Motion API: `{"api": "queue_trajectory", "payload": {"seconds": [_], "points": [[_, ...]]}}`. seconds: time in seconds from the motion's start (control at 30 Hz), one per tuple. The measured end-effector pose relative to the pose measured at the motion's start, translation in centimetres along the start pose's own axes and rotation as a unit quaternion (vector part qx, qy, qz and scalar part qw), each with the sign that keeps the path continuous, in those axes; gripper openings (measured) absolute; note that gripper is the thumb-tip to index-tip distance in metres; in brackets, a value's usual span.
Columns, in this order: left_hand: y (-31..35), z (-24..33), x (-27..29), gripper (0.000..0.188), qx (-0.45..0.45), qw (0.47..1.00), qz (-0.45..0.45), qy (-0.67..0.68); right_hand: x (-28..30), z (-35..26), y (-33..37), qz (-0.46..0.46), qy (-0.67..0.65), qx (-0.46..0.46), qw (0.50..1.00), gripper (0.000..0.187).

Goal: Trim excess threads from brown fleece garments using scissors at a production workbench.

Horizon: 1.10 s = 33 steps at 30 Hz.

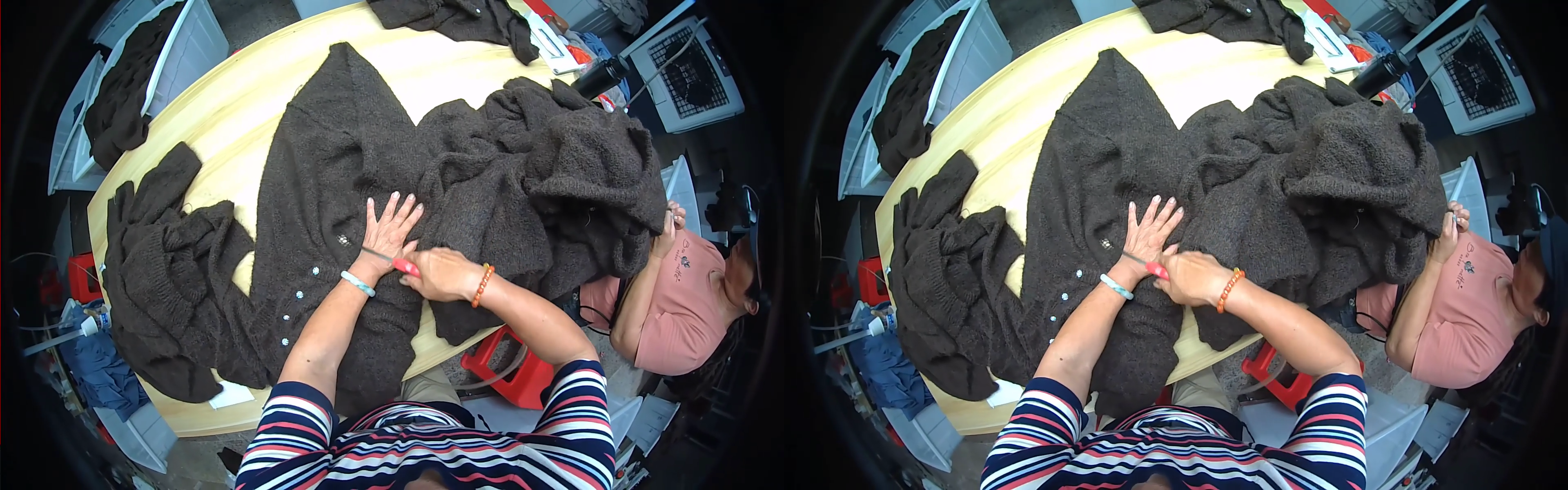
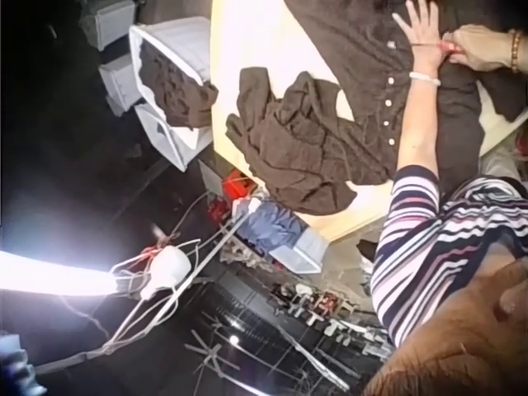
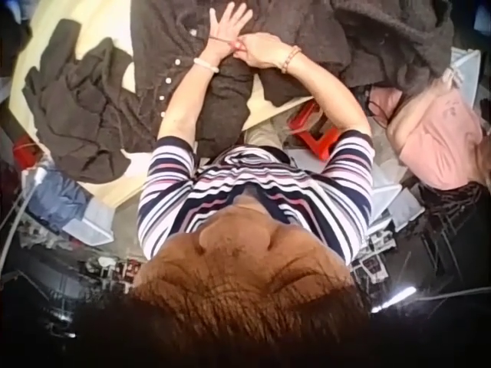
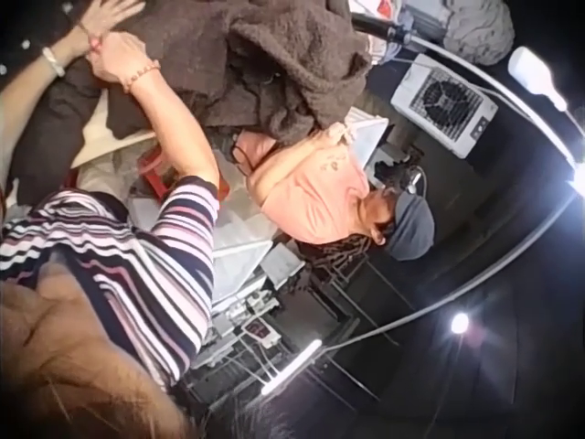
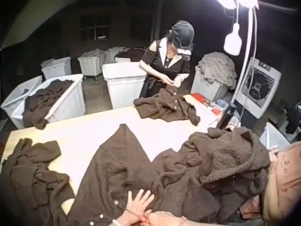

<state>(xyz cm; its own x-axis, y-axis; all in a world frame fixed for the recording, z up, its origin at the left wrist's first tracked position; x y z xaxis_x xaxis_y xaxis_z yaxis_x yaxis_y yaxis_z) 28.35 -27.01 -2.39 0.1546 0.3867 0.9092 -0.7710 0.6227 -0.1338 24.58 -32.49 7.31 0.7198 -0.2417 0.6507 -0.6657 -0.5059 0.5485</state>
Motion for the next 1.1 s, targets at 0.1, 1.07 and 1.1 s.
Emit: {"api": "queue_trajectory", "payload": {"seconds": [0.1,1.07,1.1], "points": [[-0.3,0.2,-0.1,0.073,0.005,1.000,-0.013,0.003,0.4,1.1,-0.3,0.031,0.016,-0.019,0.999,0.039],[-2.4,-13.5,-1.8,0.019,0.353,0.731,0.169,0.560,5.0,3.4,1.6,0.118,-0.011,-0.105,0.987,0.034],[-1.9,-14.0,-1.5,0.020,0.345,0.719,0.189,0.573,4.0,2.8,1.4,0.091,-0.041,-0.066,0.993,0.035]]}}
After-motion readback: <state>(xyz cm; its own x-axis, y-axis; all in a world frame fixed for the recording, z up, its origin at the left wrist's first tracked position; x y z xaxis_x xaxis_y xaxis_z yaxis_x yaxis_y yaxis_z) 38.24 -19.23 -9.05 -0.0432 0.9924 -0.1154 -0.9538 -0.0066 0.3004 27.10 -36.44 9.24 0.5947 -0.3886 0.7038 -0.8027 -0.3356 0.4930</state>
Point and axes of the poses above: each hand's wrist, its own y-axis away from the middle knuckle, its own x-axis out of the back of the hand, z = x × y, the point moved 8 cm from there along -y, towards the middle knuckle, and after that the axes turned 1 degree about y, right-handed, at the moved point
